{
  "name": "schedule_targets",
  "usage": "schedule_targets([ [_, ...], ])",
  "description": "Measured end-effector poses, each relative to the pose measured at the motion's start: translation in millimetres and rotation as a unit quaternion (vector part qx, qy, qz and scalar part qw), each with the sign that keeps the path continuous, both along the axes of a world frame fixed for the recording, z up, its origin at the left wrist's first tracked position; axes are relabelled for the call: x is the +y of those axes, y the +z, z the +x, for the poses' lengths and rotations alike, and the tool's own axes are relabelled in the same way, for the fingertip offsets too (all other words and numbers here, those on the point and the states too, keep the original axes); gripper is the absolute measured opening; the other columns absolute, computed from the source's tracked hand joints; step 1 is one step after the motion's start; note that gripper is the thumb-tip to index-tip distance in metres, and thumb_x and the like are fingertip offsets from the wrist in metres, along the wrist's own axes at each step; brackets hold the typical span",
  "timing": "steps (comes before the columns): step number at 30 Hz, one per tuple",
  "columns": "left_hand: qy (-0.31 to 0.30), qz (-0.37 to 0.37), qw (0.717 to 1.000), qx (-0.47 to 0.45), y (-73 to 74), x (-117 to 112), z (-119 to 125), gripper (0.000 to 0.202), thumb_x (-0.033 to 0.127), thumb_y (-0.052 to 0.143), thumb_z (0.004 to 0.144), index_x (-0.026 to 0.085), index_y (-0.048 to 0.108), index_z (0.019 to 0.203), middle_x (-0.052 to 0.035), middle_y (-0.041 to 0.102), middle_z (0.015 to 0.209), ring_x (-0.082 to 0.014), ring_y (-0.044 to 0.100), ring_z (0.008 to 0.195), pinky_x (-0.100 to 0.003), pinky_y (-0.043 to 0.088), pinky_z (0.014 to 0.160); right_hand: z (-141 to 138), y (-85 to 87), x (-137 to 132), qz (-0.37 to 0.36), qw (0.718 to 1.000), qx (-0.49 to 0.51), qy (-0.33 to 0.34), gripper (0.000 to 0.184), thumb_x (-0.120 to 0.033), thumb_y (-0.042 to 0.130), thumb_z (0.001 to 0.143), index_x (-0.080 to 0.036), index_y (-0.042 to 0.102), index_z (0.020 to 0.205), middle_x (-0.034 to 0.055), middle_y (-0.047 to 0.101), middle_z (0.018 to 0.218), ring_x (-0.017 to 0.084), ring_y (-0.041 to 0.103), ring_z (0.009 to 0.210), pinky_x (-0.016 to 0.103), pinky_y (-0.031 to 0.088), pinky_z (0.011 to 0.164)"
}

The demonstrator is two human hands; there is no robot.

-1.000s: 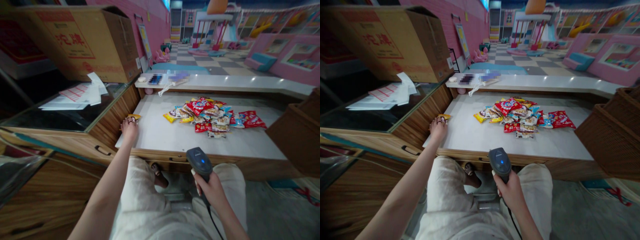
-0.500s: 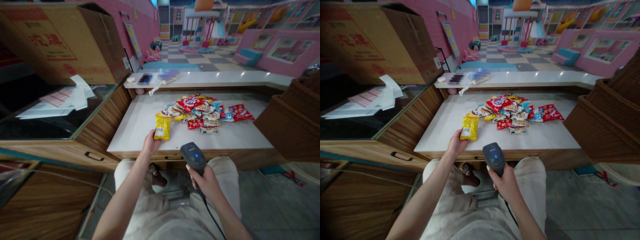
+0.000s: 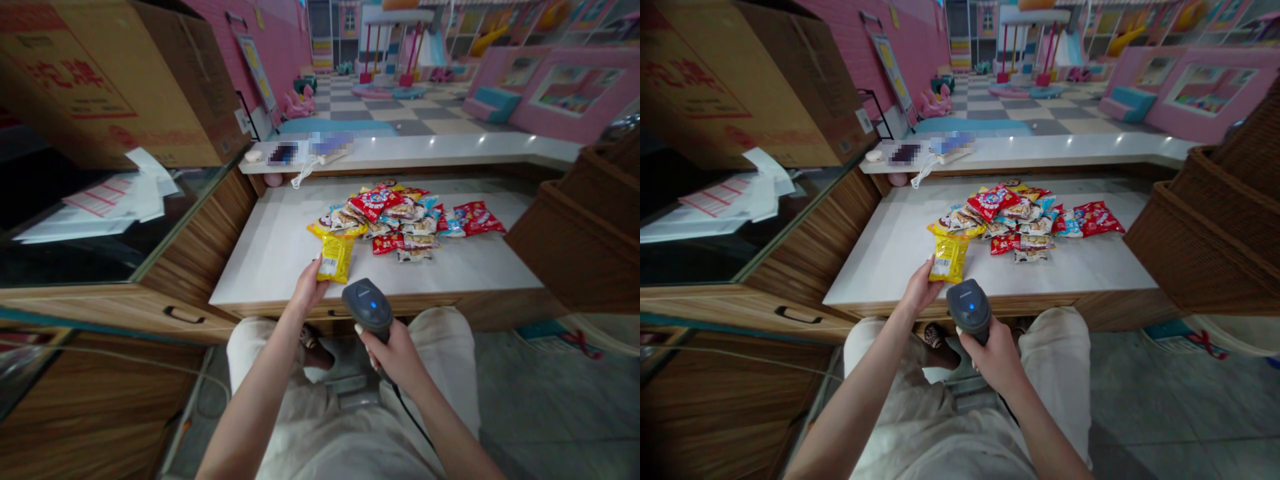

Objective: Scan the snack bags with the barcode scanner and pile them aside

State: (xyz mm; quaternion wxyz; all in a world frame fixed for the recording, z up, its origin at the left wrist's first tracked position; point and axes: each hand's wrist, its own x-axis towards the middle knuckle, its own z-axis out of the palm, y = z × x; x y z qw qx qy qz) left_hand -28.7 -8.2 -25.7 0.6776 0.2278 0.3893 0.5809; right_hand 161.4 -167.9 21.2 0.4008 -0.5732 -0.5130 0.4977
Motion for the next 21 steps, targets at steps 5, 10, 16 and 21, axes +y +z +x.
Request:
schedule_targets([
  [5, 0.014, 0.026, 0.994, 0.101, -1.5, -4, -9, 0.028, 0.035, 0.092, 0.081, 0.019, 0.08, 0.101, -0.0078, 0.085, 0.104, -0.0302, 0.079, 0.111, -0.039, 0.064, 0.102, -2, 0.8, 2, 0.002, 1.0, -0.003, 0.01, 0.034, -0.051, 0.076, 0.087, -0.027, 0.059, 0.07, -0.0034, 0.058, 0.044, 0.017, 0.057, 0.037, 0.026, 0.045, 0.045],
  [10, 0.017, 0.06, 0.986, 0.155, -2.0, -5, -12, 0.031, 0.023, 0.096, 0.07, 0.02, 0.08, 0.097, -0.0049, 0.083, 0.097, -0.0247, 0.077, 0.1, -0.035, 0.062, 0.101, -1, 0.6, 1, 0.002, 1.0, 0.001, 0.011, 0.033, -0.051, 0.074, 0.089, -0.026, 0.061, 0.072, -0.0033, 0.059, 0.044, 0.016, 0.057, 0.036, 0.025, 0.044, 0.044],
  [16, 0.038, -0.01, 0.998, 0.051, 3.3, -5, 2, 0.049, 0.055, 0.093, 0.078, 0.016, 0.076, 0.103, -0.01, 0.083, 0.101, -0.0278, 0.08, 0.101, -0.036, 0.065, 0.088, 1, -1.3, -2, 0.002, 1.0, 0.005, 0.001, 0.028, -0.048, 0.074, 0.087, -0.026, 0.062, 0.076, -0.0043, 0.058, 0.045, 0.016, 0.057, 0.036, 0.025, 0.043, 0.043],
  [21, 0.018, 0.033, 0.993, 0.116, 16.8, -5, 11, 0.056, 0.063, 0.091, 0.081, 0.018, 0.079, 0.112, -0.0113, 0.085, 0.112, -0.0303, 0.08, 0.114, -0.038, 0.065, 0.096, 14, 1.2, -7, -0.004, 0.999, 0.016, -0.028, 0.029, -0.05, 0.076, 0.084, -0.026, 0.062, 0.075, -0.0059, 0.055, 0.044, 0.015, 0.055, 0.035, 0.025, 0.043, 0.042],
])
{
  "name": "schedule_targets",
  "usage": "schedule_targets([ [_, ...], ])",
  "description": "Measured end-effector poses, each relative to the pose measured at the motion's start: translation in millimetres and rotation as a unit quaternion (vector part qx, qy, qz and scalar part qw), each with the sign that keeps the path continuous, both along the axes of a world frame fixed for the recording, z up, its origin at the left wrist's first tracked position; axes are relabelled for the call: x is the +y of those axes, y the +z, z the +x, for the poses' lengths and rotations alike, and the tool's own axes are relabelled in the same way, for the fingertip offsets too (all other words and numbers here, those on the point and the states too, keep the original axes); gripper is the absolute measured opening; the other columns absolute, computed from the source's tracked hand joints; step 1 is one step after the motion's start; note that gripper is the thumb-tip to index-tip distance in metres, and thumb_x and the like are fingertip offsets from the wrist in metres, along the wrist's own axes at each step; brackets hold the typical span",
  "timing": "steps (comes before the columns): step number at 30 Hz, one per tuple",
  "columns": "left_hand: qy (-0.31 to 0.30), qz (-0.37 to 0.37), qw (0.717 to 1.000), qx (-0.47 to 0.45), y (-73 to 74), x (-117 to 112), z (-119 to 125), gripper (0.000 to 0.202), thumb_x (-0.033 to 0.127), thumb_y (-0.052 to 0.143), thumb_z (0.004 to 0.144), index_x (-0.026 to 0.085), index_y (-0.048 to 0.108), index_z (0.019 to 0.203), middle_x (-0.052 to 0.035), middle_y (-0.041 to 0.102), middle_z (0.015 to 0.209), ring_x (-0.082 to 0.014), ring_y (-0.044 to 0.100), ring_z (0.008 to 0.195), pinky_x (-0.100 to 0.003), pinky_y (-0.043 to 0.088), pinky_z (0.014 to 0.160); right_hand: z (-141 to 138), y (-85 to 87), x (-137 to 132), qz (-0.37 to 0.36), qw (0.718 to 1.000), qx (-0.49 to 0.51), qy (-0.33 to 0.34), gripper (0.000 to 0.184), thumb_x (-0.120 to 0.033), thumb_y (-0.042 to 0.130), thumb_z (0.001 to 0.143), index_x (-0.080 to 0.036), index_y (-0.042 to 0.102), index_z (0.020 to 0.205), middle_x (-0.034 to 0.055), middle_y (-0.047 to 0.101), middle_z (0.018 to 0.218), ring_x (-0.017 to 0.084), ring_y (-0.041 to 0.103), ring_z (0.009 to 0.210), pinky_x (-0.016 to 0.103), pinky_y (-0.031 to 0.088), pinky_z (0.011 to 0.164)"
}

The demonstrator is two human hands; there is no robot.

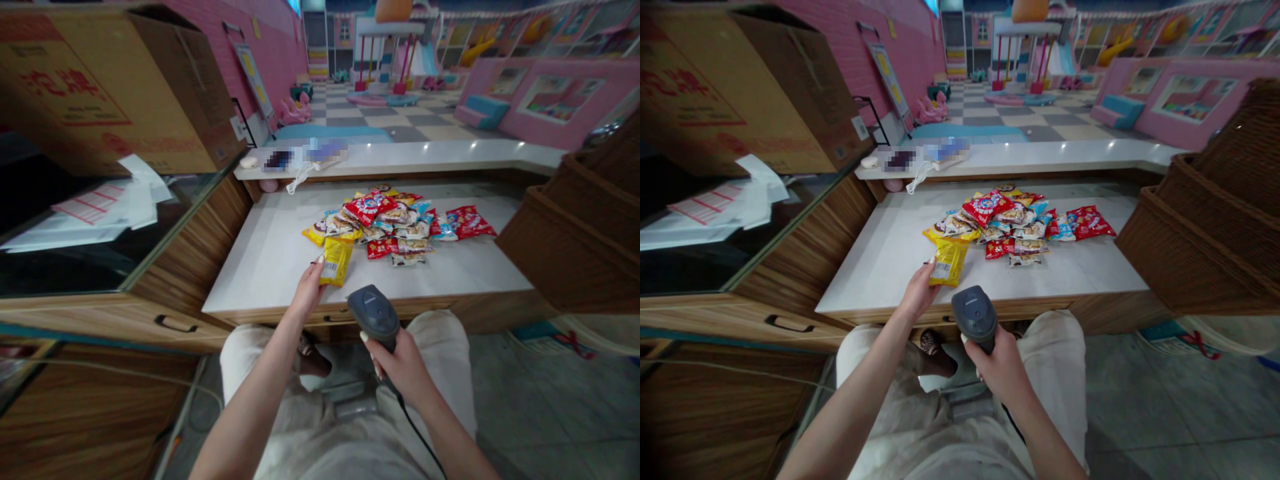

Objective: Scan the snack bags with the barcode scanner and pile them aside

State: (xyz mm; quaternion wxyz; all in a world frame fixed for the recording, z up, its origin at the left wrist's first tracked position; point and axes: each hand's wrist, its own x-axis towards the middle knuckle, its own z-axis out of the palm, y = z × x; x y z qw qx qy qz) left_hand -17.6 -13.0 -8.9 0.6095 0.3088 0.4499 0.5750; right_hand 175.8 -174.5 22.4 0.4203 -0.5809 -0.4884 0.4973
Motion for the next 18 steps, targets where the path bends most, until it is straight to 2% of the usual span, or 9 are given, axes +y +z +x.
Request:
schedule_targets([
  [2, -0.026, 0.096, 0.991, 0.088, 12.4, 11, 9, 0.058, 0.067, 0.081, 0.09, 0.02, 0.079, 0.124, -0.0125, 0.083, 0.126, -0.0316, 0.075, 0.131, -0.043, 0.06, 0.112, 8, 0.4, -1, -0.003, 1.0, -0.001, -0.014, 0.031, -0.051, 0.076, 0.083, -0.026, 0.062, 0.074, -0.0051, 0.056, 0.044, 0.015, 0.055, 0.035, 0.025, 0.043, 0.041],
  [4, -0.028, 0.224, 0.95, 0.215, 30.7, 32, 23, 0.058, 0.065, 0.068, 0.102, 0.021, 0.075, 0.138, -0.014, 0.079, 0.14, -0.0315, 0.066, 0.145, -0.047, 0.05, 0.125, 15, 0.0, -1, -0.004, 1.0, 0.0, -0.028, 0.032, -0.052, 0.076, 0.082, -0.026, 0.061, 0.071, -0.0039, 0.057, 0.044, 0.015, 0.055, 0.036, 0.025, 0.044, 0.041],
  [6, -0.016, 0.333, 0.875, 0.35, 52.9, 58, 43, 0.057, 0.058, 0.056, 0.11, 0.02, 0.068, 0.151, -0.017, 0.073, 0.152, -0.0313, 0.06, 0.153, -0.05, 0.044, 0.131, 21, -0.9, -1, -0.009, 0.999, 0.007, -0.042, 0.034, -0.053, 0.077, 0.081, -0.026, 0.06, 0.07, -0.0037, 0.057, 0.044, 0.015, 0.054, 0.035, 0.025, 0.043, 0.041],
  [8, -0.009, 0.404, 0.788, 0.464, 74.9, 86, 67, 0.055, 0.049, 0.05, 0.115, 0.019, 0.059, 0.16, -0.0207, 0.065, 0.162, -0.0312, 0.057, 0.156, -0.052, 0.041, 0.133, 25, -1.6, -2, -0.013, 0.998, 0.019, -0.059, 0.034, -0.054, 0.078, 0.079, -0.026, 0.06, 0.07, -0.0045, 0.055, 0.044, 0.015, 0.052, 0.034, 0.025, 0.042, 0.04],
  [10, -0.013, 0.434, 0.713, 0.551, 91.6, 110, 96, 0.055, 0.042, 0.051, 0.115, 0.017, 0.056, 0.163, -0.0223, 0.059, 0.168, -0.0316, 0.053, 0.159, -0.052, 0.036, 0.136, 28, -1.8, -2, -0.014, 0.997, 0.026, -0.072, 0.034, -0.053, 0.079, 0.078, -0.027, 0.059, 0.07, -0.0053, 0.054, 0.044, 0.014, 0.051, 0.034, 0.025, 0.042, 0.04],
  [12, -0.03, 0.43, 0.663, 0.612, 100.5, 127, 123, 0.054, 0.036, 0.052, 0.114, 0.015, 0.057, 0.163, -0.0222, 0.057, 0.17, -0.033, 0.051, 0.162, -0.055, 0.032, 0.139, 32, -1.1, -3, -0.013, 0.997, 0.024, -0.078, 0.034, -0.053, 0.079, 0.077, -0.027, 0.059, 0.069, -0.0055, 0.054, 0.044, 0.014, 0.05, 0.034, 0.025, 0.042, 0.04],
  [15, -0.068, 0.392, 0.629, 0.668, 102.7, 138, 154, 0.052, 0.032, 0.054, 0.112, 0.014, 0.061, 0.16, -0.0219, 0.056, 0.171, -0.0369, 0.047, 0.164, -0.062, 0.027, 0.14, 37, 1.7, -3, -0.016, 0.996, 0.021, -0.087, 0.035, -0.054, 0.079, 0.077, -0.027, 0.059, 0.069, -0.0054, 0.053, 0.043, 0.015, 0.051, 0.035, 0.026, 0.043, 0.041],
  [18, -0.07, 0.382, 0.628, 0.674, 103.0, 137, 164, 0.054, 0.033, 0.057, 0.11, 0.014, 0.061, 0.16, -0.0219, 0.054, 0.173, -0.0386, 0.041, 0.168, -0.067, 0.02, 0.141, 42, 4.8, -4, -0.023, 0.995, 0.023, -0.095, 0.036, -0.056, 0.079, 0.076, -0.027, 0.06, 0.07, -0.0052, 0.053, 0.042, 0.015, 0.052, 0.035, 0.026, 0.043, 0.041],
])
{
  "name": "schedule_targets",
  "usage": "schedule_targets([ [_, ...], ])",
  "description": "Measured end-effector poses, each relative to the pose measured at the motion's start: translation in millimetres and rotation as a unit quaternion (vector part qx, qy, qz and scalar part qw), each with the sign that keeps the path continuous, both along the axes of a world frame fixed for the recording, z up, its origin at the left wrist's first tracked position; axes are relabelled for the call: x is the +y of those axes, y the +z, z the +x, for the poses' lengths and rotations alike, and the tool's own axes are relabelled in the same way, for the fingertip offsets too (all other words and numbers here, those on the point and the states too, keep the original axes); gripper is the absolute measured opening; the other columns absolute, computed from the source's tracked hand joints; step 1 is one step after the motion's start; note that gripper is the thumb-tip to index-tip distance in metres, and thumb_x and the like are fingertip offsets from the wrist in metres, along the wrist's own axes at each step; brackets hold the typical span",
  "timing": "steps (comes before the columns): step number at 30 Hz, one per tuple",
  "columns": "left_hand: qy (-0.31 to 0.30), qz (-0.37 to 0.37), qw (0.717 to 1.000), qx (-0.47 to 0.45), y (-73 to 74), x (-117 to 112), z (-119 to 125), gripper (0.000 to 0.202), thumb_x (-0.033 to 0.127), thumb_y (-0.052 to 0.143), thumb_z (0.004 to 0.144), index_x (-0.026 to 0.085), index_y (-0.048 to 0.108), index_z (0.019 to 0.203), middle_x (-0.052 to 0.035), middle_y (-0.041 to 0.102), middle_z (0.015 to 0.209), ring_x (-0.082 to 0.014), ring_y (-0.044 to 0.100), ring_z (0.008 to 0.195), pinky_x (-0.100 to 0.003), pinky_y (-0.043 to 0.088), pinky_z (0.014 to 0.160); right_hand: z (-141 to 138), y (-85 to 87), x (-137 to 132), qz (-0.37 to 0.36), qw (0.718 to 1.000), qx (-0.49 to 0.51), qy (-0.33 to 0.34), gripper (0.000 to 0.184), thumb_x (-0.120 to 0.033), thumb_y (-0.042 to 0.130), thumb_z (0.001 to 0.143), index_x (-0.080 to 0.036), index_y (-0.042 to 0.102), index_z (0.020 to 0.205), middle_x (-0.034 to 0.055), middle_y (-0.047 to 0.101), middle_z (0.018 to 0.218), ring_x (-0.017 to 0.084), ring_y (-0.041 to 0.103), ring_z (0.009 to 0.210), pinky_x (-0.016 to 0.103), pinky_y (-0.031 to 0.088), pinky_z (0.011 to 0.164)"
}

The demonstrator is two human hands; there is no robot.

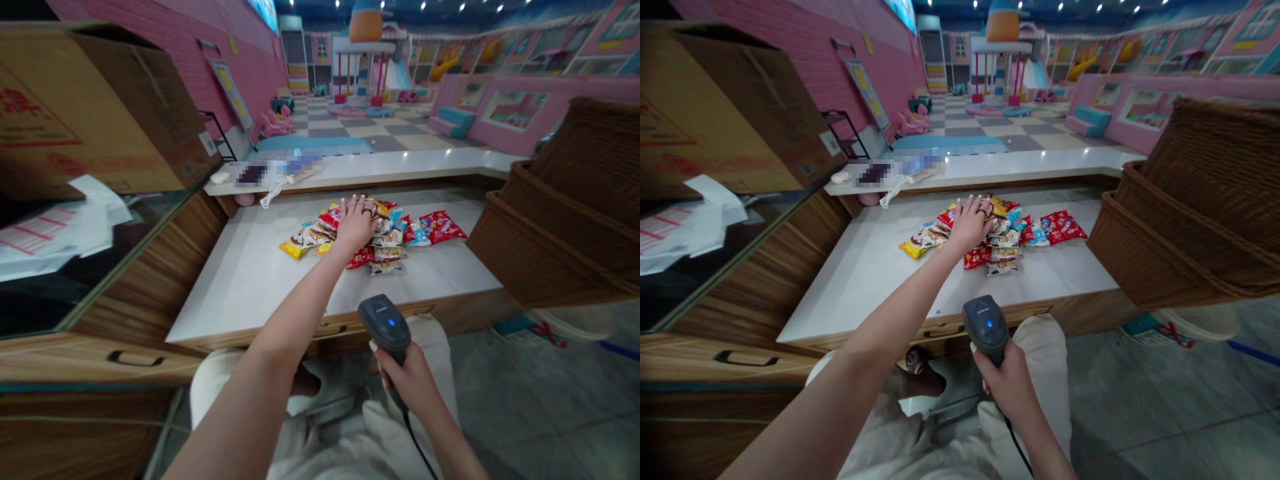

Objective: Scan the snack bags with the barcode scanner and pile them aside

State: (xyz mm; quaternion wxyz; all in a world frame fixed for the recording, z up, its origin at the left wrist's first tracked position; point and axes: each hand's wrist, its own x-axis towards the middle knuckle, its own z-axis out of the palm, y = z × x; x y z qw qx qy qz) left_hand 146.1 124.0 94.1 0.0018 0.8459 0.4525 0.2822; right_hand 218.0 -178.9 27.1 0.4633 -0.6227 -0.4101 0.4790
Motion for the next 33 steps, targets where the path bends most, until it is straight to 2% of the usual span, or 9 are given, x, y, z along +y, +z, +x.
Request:
schedule_targets([
  [4, -0.033, 0.054, 0.993, -0.101, -4.9, -28, -22, 0.054, 0.032, 0.055, 0.11, 0.016, 0.057, 0.161, -0.0203, 0.054, 0.173, -0.0335, 0.044, 0.167, -0.061, 0.028, 0.141, 1, -2.4, -2, 0.004, 1.0, 0.0, 0.002, 0.039, -0.059, 0.08, 0.077, -0.026, 0.06, 0.071, -0.0051, 0.054, 0.043, 0.015, 0.051, 0.036, 0.026, 0.043, 0.041],
  [7, -0.045, 0.062, 0.976, -0.202, -29.6, -70, -63, 0.044, 0.034, 0.053, 0.11, 0.02, 0.063, 0.151, -0.0184, 0.067, 0.159, -0.0286, 0.059, 0.152, -0.055, 0.044, 0.132, -4, -13.0, -6, 0.002, 1.0, 0.007, 0.01, 0.046, -0.066, 0.082, 0.077, -0.026, 0.059, 0.07, -0.0062, 0.051, 0.042, 0.014, 0.049, 0.034, 0.026, 0.042, 0.039],
  [11, 0.07, -0.049, 0.948, -0.305, -82.2, -125, -137, 0.03, 0.044, 0.054, 0.107, 0.022, 0.072, 0.119, -0.0133, 0.08, 0.117, -0.027, 0.077, 0.105, -0.042, 0.064, 0.09, -13, -36.9, -11, 0.004, 0.999, 0.028, 0.019, 0.055, -0.075, 0.08, 0.079, -0.025, 0.059, 0.07, -0.0058, 0.052, 0.043, 0.013, 0.049, 0.034, 0.025, 0.04, 0.038],
  [15, 0.184, -0.155, 0.885, -0.398, -113.1, -149, -196, 0.034, 0.058, 0.06, 0.097, 0.026, 0.066, 0.09, -0.0015, 0.069, 0.074, -0.0239, 0.067, 0.069, -0.036, 0.056, 0.07, -25, -58.1, -14, -0.003, 0.996, 0.053, 0.072, 0.055, -0.073, 0.084, 0.08, -0.024, 0.062, 0.075, -0.0013, 0.064, 0.055, 0.017, 0.062, 0.041, 0.026, 0.048, 0.042],
  [17, 0.182, -0.172, 0.867, -0.431, -116.3, -153, -206, 0.038, 0.064, 0.062, 0.093, 0.027, 0.065, 0.086, 0.0007, 0.064, 0.068, -0.0233, 0.065, 0.067, -0.035, 0.055, 0.07, -31, -62.7, -16, -0.002, 0.995, 0.054, 0.082, 0.054, -0.072, 0.085, 0.08, -0.024, 0.061, 0.076, -0.0019, 0.065, 0.056, 0.017, 0.063, 0.041, 0.026, 0.048, 0.043],
  [22, 0.131, -0.177, 0.877, -0.426, -116.9, -154, -196, 0.04, 0.063, 0.066, 0.091, 0.025, 0.066, 0.078, -0.0009, 0.067, 0.074, -0.021, 0.064, 0.071, -0.033, 0.054, 0.074, -35, -56.3, -24, 0.026, 0.996, 0.036, 0.073, 0.055, -0.075, 0.082, 0.085, -0.023, 0.063, 0.08, -0.0016, 0.067, 0.059, 0.017, 0.065, 0.043, 0.026, 0.05, 0.045],
  [27, 0.125, -0.186, 0.871, -0.438, -96.7, -153, -188, 0.04, 0.062, 0.069, 0.088, 0.023, 0.071, 0.094, -0.0063, 0.074, 0.088, -0.0236, 0.069, 0.079, -0.036, 0.059, 0.076, -22, -39.1, -29, 0.033, 0.996, 0.043, 0.064, 0.059, -0.078, 0.084, 0.082, -0.021, 0.066, 0.079, 0.0017, 0.071, 0.062, 0.017, 0.066, 0.043, 0.027, 0.05, 0.046],
  [30, 0.097, -0.042, 0.907, -0.407, -53.5, -161, -186, 0.033, 0.055, 0.073, 0.093, 0.023, 0.076, 0.101, -0.0136, 0.077, 0.124, -0.0315, 0.073, 0.124, -0.048, 0.061, 0.106, -18, -31.7, -31, 0.039, 0.996, 0.038, 0.064, 0.055, -0.072, 0.082, 0.086, -0.021, 0.067, 0.076, 0.0021, 0.071, 0.062, 0.016, 0.066, 0.044, 0.027, 0.051, 0.048],
  [33, 0.061, 0.119, 0.94, -0.313, -1.0, -177, -182, 0.022, 0.047, 0.078, 0.097, 0.026, 0.08, 0.103, -0.0109, 0.056, 0.169, -0.0405, 0.036, 0.169, -0.066, 0.032, 0.137, -20, -29.0, -32, 0.034, 0.996, 0.037, 0.079, 0.051, -0.067, 0.085, 0.084, -0.022, 0.065, 0.073, 0.0019, 0.071, 0.062, 0.018, 0.067, 0.046, 0.027, 0.052, 0.048],
])
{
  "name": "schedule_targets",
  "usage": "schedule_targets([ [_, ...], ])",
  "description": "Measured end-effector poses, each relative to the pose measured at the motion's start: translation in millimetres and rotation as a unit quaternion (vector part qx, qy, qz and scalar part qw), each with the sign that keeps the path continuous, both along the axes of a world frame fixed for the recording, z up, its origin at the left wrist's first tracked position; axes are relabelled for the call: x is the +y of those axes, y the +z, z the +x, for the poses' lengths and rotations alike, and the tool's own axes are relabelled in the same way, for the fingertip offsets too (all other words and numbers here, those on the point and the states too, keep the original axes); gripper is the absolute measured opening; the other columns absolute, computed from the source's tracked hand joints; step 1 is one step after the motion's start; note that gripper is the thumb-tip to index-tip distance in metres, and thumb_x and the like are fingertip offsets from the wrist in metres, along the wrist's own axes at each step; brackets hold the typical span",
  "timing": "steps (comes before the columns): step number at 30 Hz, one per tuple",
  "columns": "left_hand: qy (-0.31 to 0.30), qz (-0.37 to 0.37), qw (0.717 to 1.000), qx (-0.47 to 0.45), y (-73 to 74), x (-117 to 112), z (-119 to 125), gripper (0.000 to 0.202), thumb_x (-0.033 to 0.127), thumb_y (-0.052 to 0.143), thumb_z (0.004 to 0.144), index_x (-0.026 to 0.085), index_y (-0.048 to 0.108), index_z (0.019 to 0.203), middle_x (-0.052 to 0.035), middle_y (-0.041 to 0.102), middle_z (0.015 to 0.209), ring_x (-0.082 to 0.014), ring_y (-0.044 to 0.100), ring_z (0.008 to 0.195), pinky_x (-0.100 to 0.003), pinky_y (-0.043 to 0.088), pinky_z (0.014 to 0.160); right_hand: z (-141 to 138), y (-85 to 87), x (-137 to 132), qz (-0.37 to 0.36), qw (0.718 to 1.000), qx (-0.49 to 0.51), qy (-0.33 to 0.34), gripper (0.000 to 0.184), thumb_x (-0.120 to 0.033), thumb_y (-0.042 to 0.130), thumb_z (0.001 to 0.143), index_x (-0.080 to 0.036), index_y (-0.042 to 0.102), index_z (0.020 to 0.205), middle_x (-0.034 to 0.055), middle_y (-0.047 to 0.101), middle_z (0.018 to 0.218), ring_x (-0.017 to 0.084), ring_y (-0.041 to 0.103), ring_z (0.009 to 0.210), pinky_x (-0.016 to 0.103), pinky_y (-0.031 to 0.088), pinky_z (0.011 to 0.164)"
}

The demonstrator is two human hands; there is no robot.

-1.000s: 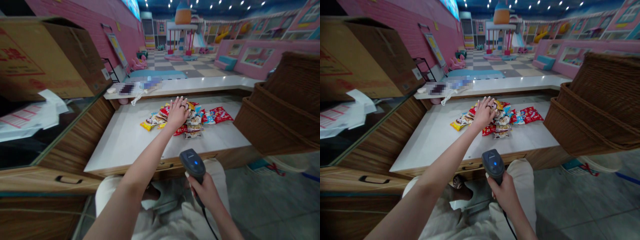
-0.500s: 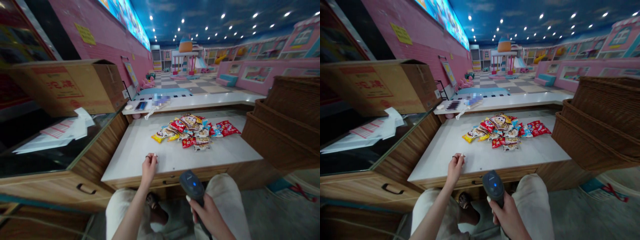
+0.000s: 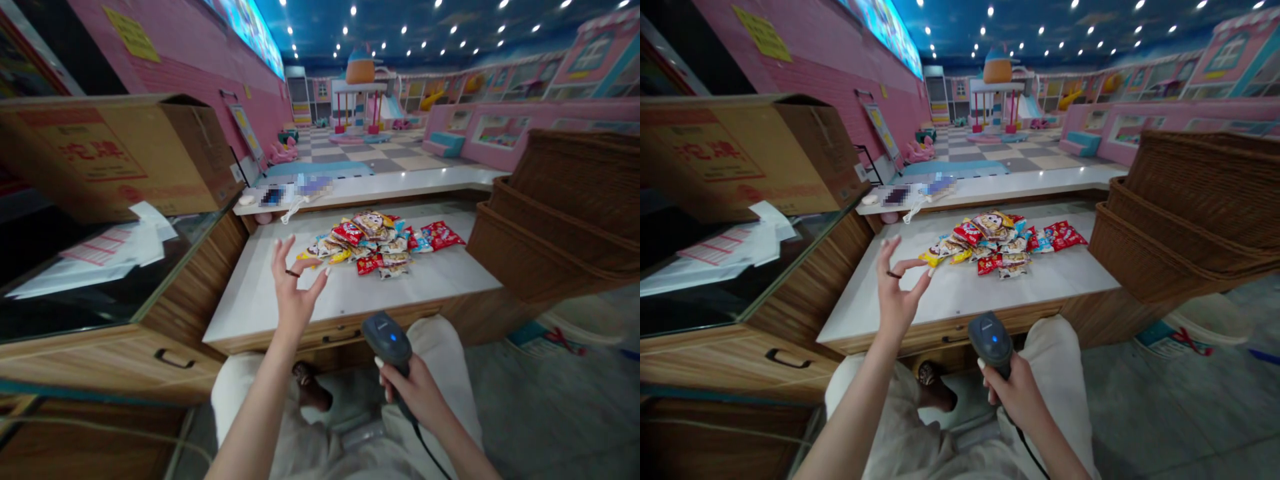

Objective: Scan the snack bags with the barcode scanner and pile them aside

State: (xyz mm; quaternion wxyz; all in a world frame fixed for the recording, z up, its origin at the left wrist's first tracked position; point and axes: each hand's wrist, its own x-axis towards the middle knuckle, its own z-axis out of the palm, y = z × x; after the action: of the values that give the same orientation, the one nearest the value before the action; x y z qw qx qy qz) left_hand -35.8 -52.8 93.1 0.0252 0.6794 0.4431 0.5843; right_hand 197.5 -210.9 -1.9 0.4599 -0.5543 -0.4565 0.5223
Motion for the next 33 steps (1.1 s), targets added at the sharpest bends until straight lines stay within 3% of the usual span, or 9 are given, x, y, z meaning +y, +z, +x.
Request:
schedule_targets([
  [3, -0.007, 0.062, 0.996, 0.069, 35.1, -16, 5, 0.012, 0.042, 0.082, 0.096, 0.03, 0.083, 0.098, 0.0005, 0.04, 0.183, -0.0444, 0.004, 0.178, -0.075, 0.013, 0.14, -4, 0.3, -2, -0.002, 1.0, 0.0, -0.003, 0.047, -0.064, 0.085, 0.084, -0.022, 0.065, 0.074, 0.001, 0.07, 0.061, 0.017, 0.066, 0.045, 0.027, 0.052, 0.048],
  [5, -0.014, 0.065, 0.993, 0.095, 43.9, -23, 8, 0.01, 0.041, 0.084, 0.095, 0.032, 0.084, 0.099, 0.0035, 0.038, 0.184, -0.0448, -0.003, 0.178, -0.079, 0.008, 0.14, -7, 1.0, -4, -0.002, 1.0, 0.004, -0.009, 0.045, -0.062, 0.084, 0.083, -0.023, 0.065, 0.073, 0.0004, 0.069, 0.06, 0.017, 0.065, 0.044, 0.026, 0.051, 0.047],
  [10, -0.029, 0.067, 0.99, 0.118, 42.3, -24, 11, 0.017, 0.041, 0.087, 0.093, 0.033, 0.084, 0.108, 0.0023, 0.038, 0.185, -0.0448, -0.004, 0.178, -0.083, 0.008, 0.137, -6, 5.7, -7, 0.0, 0.999, 0.006, -0.039, 0.045, -0.062, 0.084, 0.081, -0.024, 0.063, 0.072, -0.0006, 0.068, 0.058, 0.016, 0.063, 0.043, 0.026, 0.05, 0.047],
  [14, -0.038, 0.059, 0.991, 0.116, 28.8, -11, 17, 0.012, 0.041, 0.081, 0.098, 0.031, 0.082, 0.106, -0.002, 0.042, 0.183, -0.0422, 0.003, 0.179, -0.08, 0.014, 0.138, -1, 7.5, -5, -0.004, 0.999, 0.003, -0.032, 0.044, -0.061, 0.083, 0.082, -0.023, 0.064, 0.071, 0.0006, 0.069, 0.059, 0.016, 0.063, 0.044, 0.026, 0.05, 0.048],
  [17, -0.06, 0.032, 0.989, 0.128, 6.3, 11, 29, 0.022, 0.039, 0.077, 0.101, 0.029, 0.078, 0.121, -0.01, 0.044, 0.182, -0.0402, 0.016, 0.178, -0.075, 0.023, 0.138, 3, 6.5, -3, -0.006, 0.999, 0.0, -0.031, 0.041, -0.058, 0.082, 0.082, -0.023, 0.064, 0.069, 0.0003, 0.068, 0.058, 0.016, 0.063, 0.044, 0.026, 0.05, 0.048],
  [20, -0.078, -0.019, 0.984, 0.157, -15.3, 47, 50, 0.06, 0.032, 0.078, 0.099, 0.026, 0.061, 0.155, -0.0186, 0.04, 0.183, -0.0386, 0.026, 0.175, -0.068, 0.031, 0.137, 6, 4.6, -1, -0.011, 0.999, -0.003, -0.042, 0.042, -0.059, 0.082, 0.081, -0.023, 0.063, 0.07, -0.0004, 0.067, 0.058, 0.016, 0.062, 0.044, 0.026, 0.05, 0.047],
  [22, -0.083, -0.05, 0.977, 0.189, -21.8, 76, 69, 0.076, 0.026, 0.08, 0.096, 0.025, 0.05, 0.166, -0.0208, 0.037, 0.184, -0.0389, 0.029, 0.174, -0.066, 0.03, 0.138, 8, 3.8, 0, -0.017, 0.998, -0.001, -0.054, 0.044, -0.062, 0.084, 0.079, -0.024, 0.063, 0.071, -0.0005, 0.068, 0.058, 0.016, 0.063, 0.044, 0.026, 0.05, 0.046],
  [28, -0.093, -0.093, 0.953, 0.272, -11.4, 153, 126, 0.083, 0.02, 0.081, 0.09, 0.026, 0.053, 0.168, -0.0189, 0.034, 0.186, -0.0447, 0.027, 0.174, -0.074, 0.024, 0.137, 18, 8.7, 0, -0.031, 0.997, -0.008, -0.075, 0.043, -0.061, 0.083, 0.078, -0.024, 0.063, 0.069, 0.0001, 0.067, 0.057, 0.017, 0.062, 0.045, 0.027, 0.05, 0.047],
  [33, -0.102, -0.122, 0.949, 0.274, -4.9, 180, 144, 0.059, 0.009, 0.069, 0.093, 0.03, 0.074, 0.148, -0.0139, 0.061, 0.168, -0.0409, 0.05, 0.162, -0.076, 0.018, 0.138, 25, 7.9, -2, -0.027, 0.996, -0.011, -0.09, 0.039, -0.057, 0.082, 0.078, -0.023, 0.064, 0.07, 0.0019, 0.069, 0.06, 0.018, 0.063, 0.046, 0.028, 0.051, 0.048],
])
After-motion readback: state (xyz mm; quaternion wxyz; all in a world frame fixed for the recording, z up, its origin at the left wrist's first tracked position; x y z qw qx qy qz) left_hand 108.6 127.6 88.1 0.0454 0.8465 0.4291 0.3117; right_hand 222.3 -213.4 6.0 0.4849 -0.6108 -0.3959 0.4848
